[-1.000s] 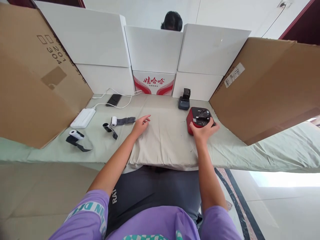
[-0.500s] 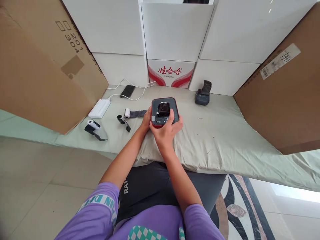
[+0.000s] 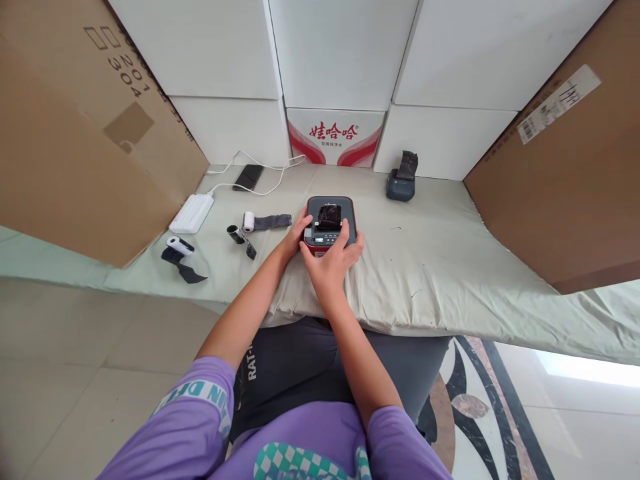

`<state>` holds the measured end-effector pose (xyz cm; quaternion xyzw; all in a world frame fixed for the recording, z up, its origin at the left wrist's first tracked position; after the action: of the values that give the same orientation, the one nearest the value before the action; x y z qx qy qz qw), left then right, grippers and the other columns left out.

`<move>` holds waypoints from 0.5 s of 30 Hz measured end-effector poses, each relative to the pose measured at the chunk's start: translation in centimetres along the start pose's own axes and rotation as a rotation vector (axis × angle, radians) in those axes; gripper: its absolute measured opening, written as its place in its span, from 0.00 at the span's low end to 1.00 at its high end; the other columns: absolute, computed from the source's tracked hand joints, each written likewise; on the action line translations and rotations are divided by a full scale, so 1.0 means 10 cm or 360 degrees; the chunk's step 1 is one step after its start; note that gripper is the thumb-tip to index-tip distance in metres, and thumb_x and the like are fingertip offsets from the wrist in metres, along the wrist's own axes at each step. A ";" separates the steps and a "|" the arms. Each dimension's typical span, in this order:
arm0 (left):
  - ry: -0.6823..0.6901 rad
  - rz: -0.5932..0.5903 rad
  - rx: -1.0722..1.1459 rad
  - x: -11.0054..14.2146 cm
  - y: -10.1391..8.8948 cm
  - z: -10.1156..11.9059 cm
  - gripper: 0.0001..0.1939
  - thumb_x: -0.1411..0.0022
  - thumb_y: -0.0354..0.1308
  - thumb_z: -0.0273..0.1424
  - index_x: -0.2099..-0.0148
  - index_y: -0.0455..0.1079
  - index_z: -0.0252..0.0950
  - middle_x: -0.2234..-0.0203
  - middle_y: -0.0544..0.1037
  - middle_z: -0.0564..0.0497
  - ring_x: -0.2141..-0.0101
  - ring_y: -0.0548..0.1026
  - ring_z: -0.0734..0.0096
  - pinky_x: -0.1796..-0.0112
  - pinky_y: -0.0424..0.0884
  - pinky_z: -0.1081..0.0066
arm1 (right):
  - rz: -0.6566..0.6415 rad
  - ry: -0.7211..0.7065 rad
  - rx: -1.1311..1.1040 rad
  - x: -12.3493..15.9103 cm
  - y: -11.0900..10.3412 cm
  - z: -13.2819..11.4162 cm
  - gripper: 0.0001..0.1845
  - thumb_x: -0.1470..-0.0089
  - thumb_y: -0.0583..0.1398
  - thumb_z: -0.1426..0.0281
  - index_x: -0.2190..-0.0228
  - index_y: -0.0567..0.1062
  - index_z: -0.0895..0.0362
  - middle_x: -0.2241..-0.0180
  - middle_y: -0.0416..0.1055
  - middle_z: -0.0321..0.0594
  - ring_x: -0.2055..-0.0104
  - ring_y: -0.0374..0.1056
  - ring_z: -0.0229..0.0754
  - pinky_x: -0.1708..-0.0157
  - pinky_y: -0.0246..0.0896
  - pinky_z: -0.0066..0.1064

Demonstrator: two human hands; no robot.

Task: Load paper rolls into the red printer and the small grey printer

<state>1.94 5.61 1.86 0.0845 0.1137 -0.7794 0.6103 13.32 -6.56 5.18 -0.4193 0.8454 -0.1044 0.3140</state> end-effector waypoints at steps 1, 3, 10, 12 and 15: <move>0.0012 0.0000 0.0057 0.02 -0.01 0.04 0.35 0.26 0.49 0.43 0.22 0.52 0.42 0.28 0.66 0.47 0.28 0.64 0.60 0.31 0.65 0.58 | -0.0007 -0.0008 -0.0029 0.00 -0.05 0.01 0.55 0.51 0.68 0.49 0.30 0.53 0.51 0.33 0.46 0.62 0.27 0.46 0.71 0.34 0.51 0.73; 0.0020 0.0006 0.0135 0.05 -0.04 0.09 0.40 0.31 0.52 0.38 0.20 0.48 0.43 0.26 0.63 0.50 0.25 0.58 0.60 0.28 0.60 0.59 | 0.0002 -0.0010 -0.0110 -0.07 -0.14 0.06 0.49 0.46 0.64 0.49 0.31 0.54 0.51 0.33 0.49 0.60 0.28 0.50 0.66 0.34 0.56 0.68; -0.0070 -0.0141 0.0111 0.08 -0.09 0.14 0.54 0.42 0.58 0.32 0.18 0.36 0.43 0.22 0.54 0.51 0.28 0.62 0.50 0.31 0.64 0.58 | -0.0031 0.0359 -0.0596 -1.24 -0.06 0.66 0.26 0.36 0.50 0.51 0.43 0.67 0.49 0.42 0.63 0.49 0.42 0.68 0.51 0.44 0.70 0.50; -0.0057 -0.0147 0.0113 0.10 -0.07 0.14 0.54 0.42 0.58 0.33 0.18 0.37 0.45 0.22 0.55 0.51 0.30 0.66 0.50 0.32 0.65 0.58 | -0.0137 0.0503 -0.0875 -1.51 0.14 0.83 0.22 0.38 0.51 0.51 0.51 0.69 0.51 0.48 0.67 0.44 0.49 0.73 0.46 0.50 0.72 0.45; 0.0036 -0.0069 0.0142 0.12 -0.03 0.16 0.51 0.40 0.59 0.35 0.19 0.41 0.45 0.24 0.58 0.49 0.28 0.63 0.49 0.32 0.65 0.59 | -0.0096 0.0656 -0.1162 -1.58 0.40 1.02 0.21 0.41 0.53 0.49 0.58 0.67 0.52 0.52 0.67 0.40 0.55 0.73 0.42 0.57 0.72 0.37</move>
<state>1.40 4.07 3.08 0.1181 0.0875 -0.7957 0.5876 24.13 9.09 2.48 -0.4980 0.8593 0.1113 -0.0341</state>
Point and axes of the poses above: each hand's wrist, its own x-axis away from the middle knuckle, its own y-axis out of the palm, z = x × y, the point moved 5 cm from there along -x, towards the middle knuckle
